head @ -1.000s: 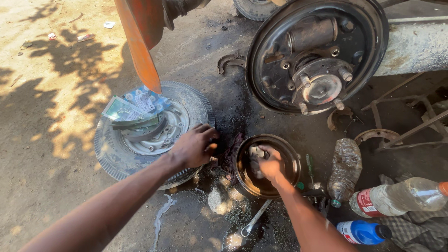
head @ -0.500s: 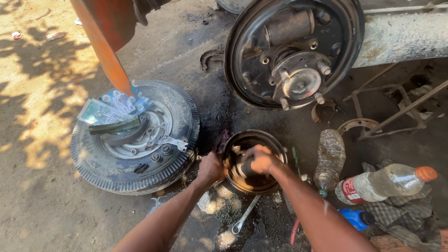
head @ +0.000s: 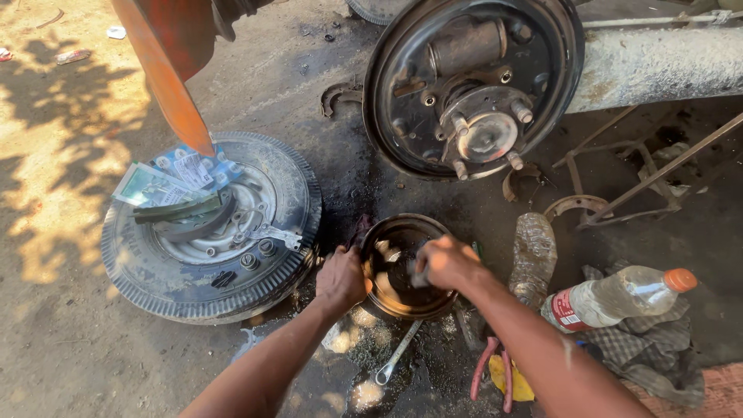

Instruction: The person cleans small mechanical parts by pouring liquid from plastic bottles into a metal bowl and scrubbing the parts with a cloth. The person repeatedly wets the parts and wipes them, handling them one at a time.

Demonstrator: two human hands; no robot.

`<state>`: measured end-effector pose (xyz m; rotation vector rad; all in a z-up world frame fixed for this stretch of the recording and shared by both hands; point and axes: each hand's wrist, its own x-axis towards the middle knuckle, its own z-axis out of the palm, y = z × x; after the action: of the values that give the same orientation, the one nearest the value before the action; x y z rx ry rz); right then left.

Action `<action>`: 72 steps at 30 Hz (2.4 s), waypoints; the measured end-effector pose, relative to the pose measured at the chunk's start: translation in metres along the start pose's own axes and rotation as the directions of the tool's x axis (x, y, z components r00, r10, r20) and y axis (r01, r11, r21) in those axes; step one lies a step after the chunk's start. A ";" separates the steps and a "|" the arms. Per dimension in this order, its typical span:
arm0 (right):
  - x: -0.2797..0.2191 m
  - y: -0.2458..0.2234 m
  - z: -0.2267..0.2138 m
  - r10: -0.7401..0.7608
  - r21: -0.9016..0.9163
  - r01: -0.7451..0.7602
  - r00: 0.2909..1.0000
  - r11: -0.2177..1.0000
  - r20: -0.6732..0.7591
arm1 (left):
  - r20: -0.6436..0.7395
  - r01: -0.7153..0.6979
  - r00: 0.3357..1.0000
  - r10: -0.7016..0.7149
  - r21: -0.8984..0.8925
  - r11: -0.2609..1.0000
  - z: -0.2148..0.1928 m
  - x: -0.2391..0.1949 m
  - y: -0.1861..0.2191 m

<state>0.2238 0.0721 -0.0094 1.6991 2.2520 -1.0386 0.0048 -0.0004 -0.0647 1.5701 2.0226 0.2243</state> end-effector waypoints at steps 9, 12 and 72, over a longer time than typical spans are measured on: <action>-0.044 0.007 -0.050 -0.175 0.340 0.313 0.909 0.887 -0.379 | -0.104 -0.374 0.927 0.360 -0.307 0.875 -0.006 0.005 0.075; -0.078 0.008 -0.077 -0.097 0.110 0.167 0.877 0.980 -0.471 | -0.186 -0.408 0.913 0.363 -0.369 0.835 -0.008 -0.001 0.102; -0.218 0.219 -0.151 0.186 0.132 -0.131 0.677 0.983 -0.712 | 0.151 -0.328 0.711 0.687 -0.793 0.513 0.108 -0.010 0.343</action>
<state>0.5398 0.0155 0.1151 2.6422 2.3896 -0.4216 0.3500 0.0712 0.0061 1.4517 0.8262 0.7253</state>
